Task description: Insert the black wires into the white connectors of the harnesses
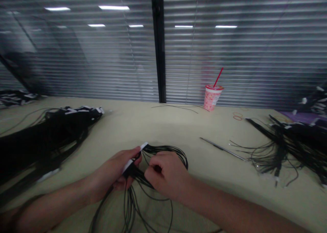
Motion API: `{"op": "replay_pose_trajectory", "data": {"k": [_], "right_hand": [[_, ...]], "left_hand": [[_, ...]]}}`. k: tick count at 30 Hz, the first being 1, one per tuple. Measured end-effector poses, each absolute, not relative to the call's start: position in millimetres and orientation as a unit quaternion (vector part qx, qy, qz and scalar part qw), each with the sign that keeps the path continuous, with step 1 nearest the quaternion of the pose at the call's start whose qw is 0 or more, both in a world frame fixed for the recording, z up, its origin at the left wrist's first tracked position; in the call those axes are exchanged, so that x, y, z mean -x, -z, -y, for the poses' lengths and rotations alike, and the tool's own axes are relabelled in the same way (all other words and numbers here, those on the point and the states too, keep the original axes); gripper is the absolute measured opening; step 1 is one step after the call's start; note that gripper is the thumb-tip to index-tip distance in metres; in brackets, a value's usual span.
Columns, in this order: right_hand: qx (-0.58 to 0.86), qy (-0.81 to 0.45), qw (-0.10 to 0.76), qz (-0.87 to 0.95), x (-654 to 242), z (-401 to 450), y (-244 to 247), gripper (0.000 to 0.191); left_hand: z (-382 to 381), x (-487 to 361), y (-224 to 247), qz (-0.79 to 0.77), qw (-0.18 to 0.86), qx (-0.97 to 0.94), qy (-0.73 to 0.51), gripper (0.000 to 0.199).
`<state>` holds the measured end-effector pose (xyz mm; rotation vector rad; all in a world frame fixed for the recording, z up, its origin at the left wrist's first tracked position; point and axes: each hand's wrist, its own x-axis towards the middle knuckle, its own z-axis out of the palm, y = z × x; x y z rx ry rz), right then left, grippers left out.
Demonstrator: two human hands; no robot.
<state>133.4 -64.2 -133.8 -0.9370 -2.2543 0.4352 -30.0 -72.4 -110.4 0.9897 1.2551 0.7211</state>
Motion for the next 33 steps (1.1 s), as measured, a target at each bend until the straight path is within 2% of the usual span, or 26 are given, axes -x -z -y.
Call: {"op": "replay_pose_trajectory", "data": {"k": [20,29,33], "right_hand": [[0.369,-0.165,0.333,0.852,-134.0,63.2,136.7,0.018],[0.419,-0.108,0.306,0.848,-134.2,66.4,132.0,0.01],[0.416,-0.108,0.321,0.844,-128.6,64.3,128.1,0.014]], "left_hand": [[72.3,29.6,111.8,-0.556,0.635,-0.431,-0.321,0.038],[74.7,29.3,114.2,-0.566,0.609,-0.46,-0.312,0.041],[75.0,27.9,114.7,-0.561,0.6,-0.479,-0.31,0.039]]}}
